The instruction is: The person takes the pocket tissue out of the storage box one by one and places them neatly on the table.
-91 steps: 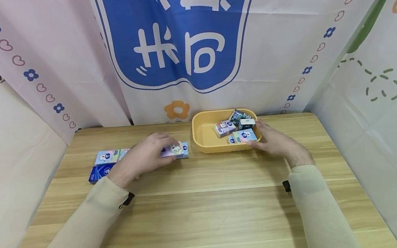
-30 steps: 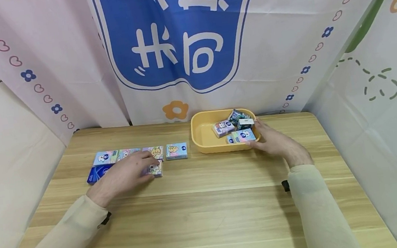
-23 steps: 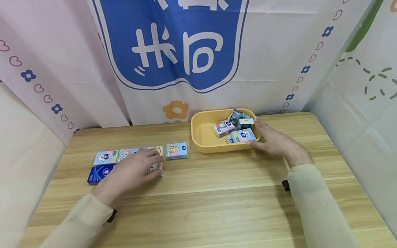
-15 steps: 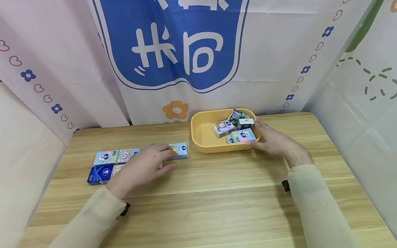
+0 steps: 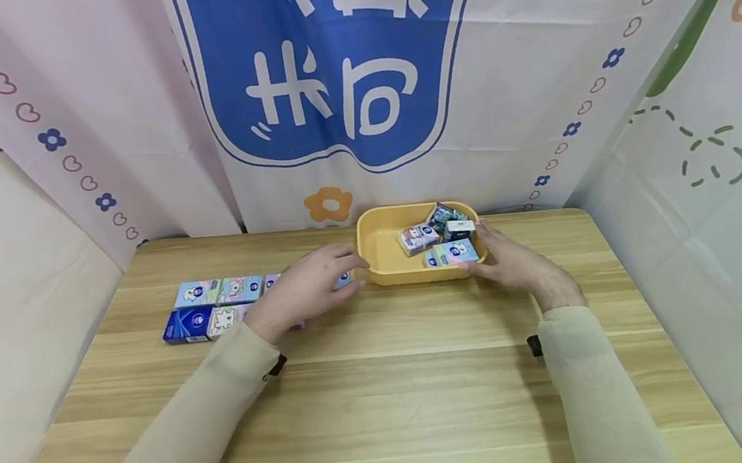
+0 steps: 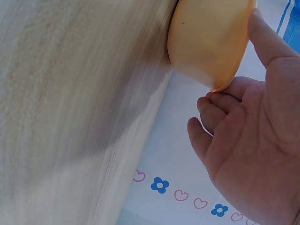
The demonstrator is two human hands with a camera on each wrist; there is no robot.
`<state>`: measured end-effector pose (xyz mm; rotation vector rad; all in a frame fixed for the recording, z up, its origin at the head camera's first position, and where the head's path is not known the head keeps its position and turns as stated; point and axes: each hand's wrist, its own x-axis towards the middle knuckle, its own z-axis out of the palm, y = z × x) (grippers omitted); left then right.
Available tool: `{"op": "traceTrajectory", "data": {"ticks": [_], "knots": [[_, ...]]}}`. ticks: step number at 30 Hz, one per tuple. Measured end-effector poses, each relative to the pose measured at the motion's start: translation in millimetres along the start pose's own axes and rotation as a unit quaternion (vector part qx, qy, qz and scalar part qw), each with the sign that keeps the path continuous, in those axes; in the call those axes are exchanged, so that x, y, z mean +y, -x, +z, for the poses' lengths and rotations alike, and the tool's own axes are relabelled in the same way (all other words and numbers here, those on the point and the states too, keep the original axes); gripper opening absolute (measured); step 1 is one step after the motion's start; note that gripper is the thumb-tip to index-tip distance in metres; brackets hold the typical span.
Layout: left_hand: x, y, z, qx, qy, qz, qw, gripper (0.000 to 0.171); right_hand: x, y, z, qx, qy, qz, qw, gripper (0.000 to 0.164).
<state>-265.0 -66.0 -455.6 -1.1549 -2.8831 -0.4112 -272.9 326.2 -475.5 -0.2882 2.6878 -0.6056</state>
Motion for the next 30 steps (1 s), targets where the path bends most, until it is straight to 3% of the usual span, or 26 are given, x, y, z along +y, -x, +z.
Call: {"op": "traceTrajectory", "data": {"ticks": [18, 30], "knots": [[17.6, -60.2, 24.1, -0.007, 0.035, -0.006, 0.9993, 0.039, -0.5, 0.3, -0.1, -0.001, 0.002, 0.004, 1.000, 0.113], [22.6, -99.1, 42.4, -0.003, 0.036, -0.034, 0.9988, 0.041, -0.8, 1.0, 0.2, -0.003, 0.003, 0.009, 1.000, 0.112]]}}
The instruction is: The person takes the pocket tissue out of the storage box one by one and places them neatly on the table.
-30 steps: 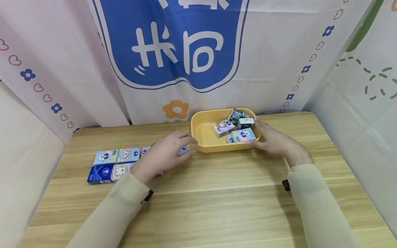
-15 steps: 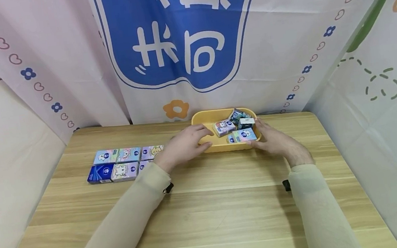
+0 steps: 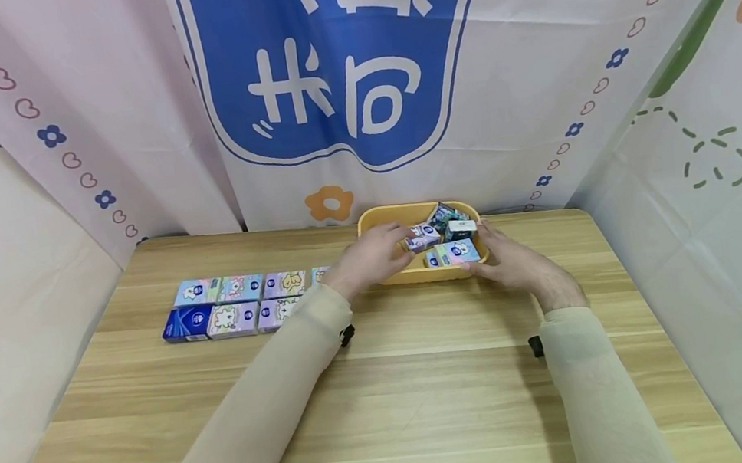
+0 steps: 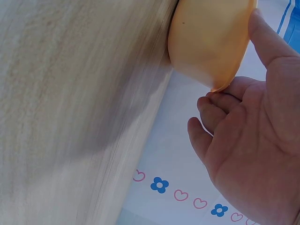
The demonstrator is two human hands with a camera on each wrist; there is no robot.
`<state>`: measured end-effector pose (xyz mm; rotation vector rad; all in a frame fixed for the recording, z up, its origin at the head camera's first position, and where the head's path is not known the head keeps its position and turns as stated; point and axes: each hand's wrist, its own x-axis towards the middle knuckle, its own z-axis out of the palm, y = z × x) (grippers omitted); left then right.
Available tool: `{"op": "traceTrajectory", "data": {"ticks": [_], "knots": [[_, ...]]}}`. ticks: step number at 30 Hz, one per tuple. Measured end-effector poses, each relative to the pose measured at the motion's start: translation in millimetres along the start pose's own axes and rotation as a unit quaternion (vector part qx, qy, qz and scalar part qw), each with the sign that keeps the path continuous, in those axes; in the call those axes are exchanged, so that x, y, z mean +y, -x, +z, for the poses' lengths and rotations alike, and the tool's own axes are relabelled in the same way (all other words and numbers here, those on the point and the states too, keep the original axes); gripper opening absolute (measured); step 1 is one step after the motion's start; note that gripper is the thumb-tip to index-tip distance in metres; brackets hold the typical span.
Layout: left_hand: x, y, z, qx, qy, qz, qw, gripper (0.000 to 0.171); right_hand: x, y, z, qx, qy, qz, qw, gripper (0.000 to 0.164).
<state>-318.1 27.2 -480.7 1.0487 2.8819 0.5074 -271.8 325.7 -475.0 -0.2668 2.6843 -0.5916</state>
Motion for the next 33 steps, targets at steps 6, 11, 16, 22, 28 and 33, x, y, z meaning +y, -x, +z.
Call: {"op": "traceTrajectory", "data": {"ticks": [6, 11, 16, 22, 28, 33], "knots": [[2.0, -14.2, 6.0, -0.006, -0.004, -0.007, 0.9999, 0.041, -0.5, 0.0, 0.2, 0.000, -0.002, 0.000, 1.000, 0.112], [1.9, -23.6, 8.9, -0.013, -0.013, -0.019, 0.9997, 0.044, -1.2, -0.4, 0.0, 0.000, -0.002, -0.001, 1.000, 0.111], [2.2, -30.2, 12.6, -0.032, -0.017, -0.034, 0.9987, 0.046, -1.6, -0.7, -0.2, 0.003, -0.003, -0.002, 1.000, 0.110], [6.8, -34.8, 12.3, -0.034, -0.013, -0.053, 0.9979, 0.046, -1.8, -0.5, -0.7, 0.007, 0.002, -0.004, 1.000, 0.111], [9.5, -35.4, 12.0, -0.034, 0.005, -0.070, 0.9970, 0.039, -2.7, 0.9, -0.5, 0.008, 0.000, 0.002, 1.000, 0.112], [7.9, -33.3, 9.5, -0.038, 0.011, -0.060, 0.9974, 0.036, -2.7, 1.0, 0.2, 0.005, -0.006, 0.006, 1.000, 0.111]]}}
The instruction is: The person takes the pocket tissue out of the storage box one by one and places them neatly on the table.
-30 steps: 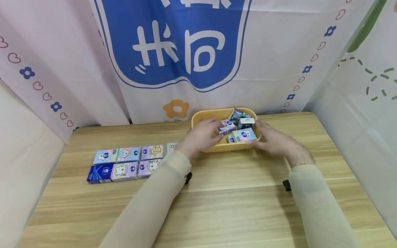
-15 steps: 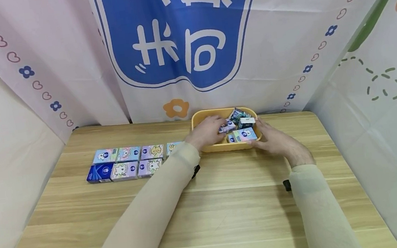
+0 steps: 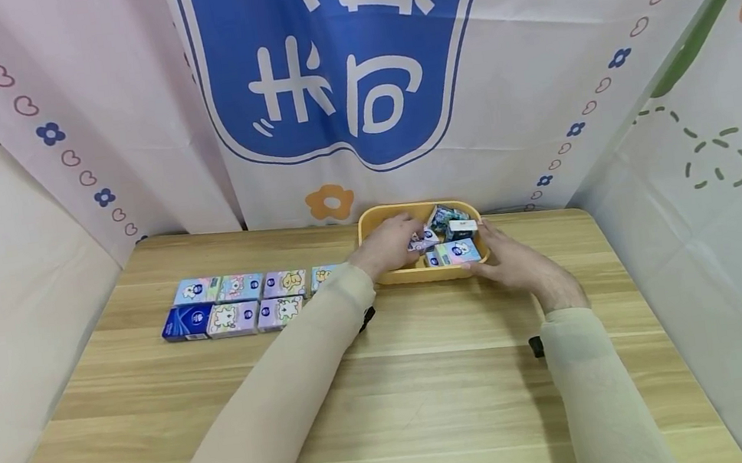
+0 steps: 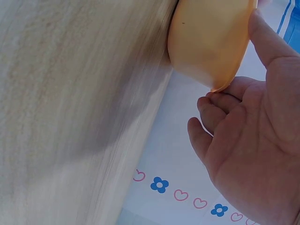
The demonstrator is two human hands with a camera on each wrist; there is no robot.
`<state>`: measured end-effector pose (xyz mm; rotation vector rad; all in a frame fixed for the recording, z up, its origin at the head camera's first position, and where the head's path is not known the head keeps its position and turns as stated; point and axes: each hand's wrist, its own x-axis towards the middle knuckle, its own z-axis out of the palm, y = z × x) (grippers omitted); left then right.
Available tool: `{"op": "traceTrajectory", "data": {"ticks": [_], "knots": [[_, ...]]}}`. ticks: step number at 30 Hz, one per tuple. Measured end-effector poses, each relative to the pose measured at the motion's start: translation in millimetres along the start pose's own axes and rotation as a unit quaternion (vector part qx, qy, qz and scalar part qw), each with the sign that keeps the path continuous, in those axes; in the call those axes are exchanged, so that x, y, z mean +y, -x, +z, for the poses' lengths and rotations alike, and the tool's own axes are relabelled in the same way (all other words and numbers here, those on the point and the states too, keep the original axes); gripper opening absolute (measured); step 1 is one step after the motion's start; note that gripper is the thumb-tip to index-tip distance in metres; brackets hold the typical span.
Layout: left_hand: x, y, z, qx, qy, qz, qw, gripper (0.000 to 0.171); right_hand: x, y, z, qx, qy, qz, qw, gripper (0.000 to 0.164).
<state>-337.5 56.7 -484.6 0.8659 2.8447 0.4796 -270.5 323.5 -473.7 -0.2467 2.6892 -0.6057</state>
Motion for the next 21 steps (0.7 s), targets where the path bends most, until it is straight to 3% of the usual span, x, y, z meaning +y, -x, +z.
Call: {"op": "traceTrajectory", "data": {"ticks": [8, 21], "knots": [[-0.5, 4.1, -9.4, -0.022, -0.005, 0.009, 0.9997, 0.032, -0.4, 0.6, -0.6, -0.003, -0.001, 0.002, 1.000, 0.108], [-6.4, 14.9, -17.3, -0.001, -0.002, 0.017, 0.9999, 0.034, 0.3, 0.3, -0.3, -0.002, -0.001, -0.002, 1.000, 0.106]]}}
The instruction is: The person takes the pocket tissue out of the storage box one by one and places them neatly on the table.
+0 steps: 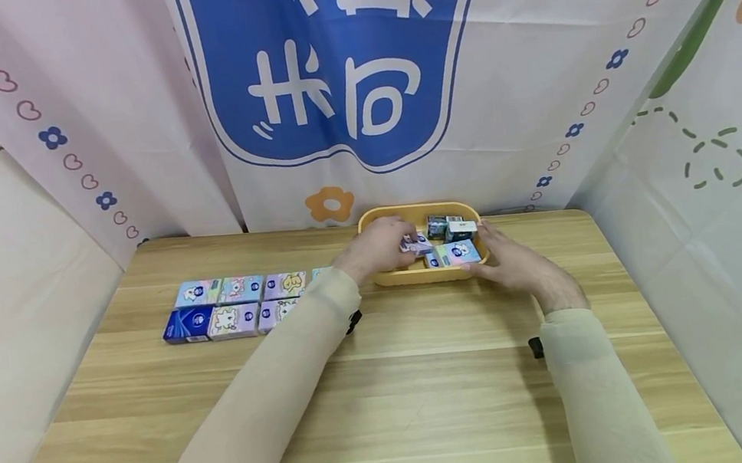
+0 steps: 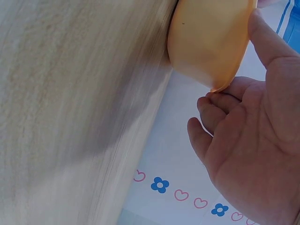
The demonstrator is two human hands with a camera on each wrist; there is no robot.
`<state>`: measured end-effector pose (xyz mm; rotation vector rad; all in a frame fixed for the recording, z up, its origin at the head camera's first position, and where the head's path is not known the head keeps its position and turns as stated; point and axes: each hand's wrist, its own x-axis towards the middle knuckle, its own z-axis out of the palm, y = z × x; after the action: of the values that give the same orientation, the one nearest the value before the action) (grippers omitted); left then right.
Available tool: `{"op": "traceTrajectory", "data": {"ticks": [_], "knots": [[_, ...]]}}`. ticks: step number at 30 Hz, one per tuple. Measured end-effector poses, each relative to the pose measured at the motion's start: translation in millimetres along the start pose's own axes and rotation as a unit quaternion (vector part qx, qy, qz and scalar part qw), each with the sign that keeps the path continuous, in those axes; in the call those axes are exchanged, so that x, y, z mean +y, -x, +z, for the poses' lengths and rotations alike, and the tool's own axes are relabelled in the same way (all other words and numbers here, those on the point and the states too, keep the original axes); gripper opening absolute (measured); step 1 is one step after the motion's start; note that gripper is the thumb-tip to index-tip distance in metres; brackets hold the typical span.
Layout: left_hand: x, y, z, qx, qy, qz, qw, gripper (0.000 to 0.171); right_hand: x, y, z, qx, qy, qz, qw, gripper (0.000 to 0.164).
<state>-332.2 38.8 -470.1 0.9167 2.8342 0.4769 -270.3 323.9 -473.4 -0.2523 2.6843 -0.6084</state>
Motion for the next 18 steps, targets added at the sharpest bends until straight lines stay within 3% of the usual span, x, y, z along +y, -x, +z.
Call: {"op": "traceTrajectory", "data": {"ticks": [18], "knots": [[-18.4, 33.7, -23.9, 0.034, -0.005, 0.025, 0.9991, 0.038, -0.6, 0.1, 0.6, 0.002, -0.004, 0.000, 1.000, 0.109]]}}
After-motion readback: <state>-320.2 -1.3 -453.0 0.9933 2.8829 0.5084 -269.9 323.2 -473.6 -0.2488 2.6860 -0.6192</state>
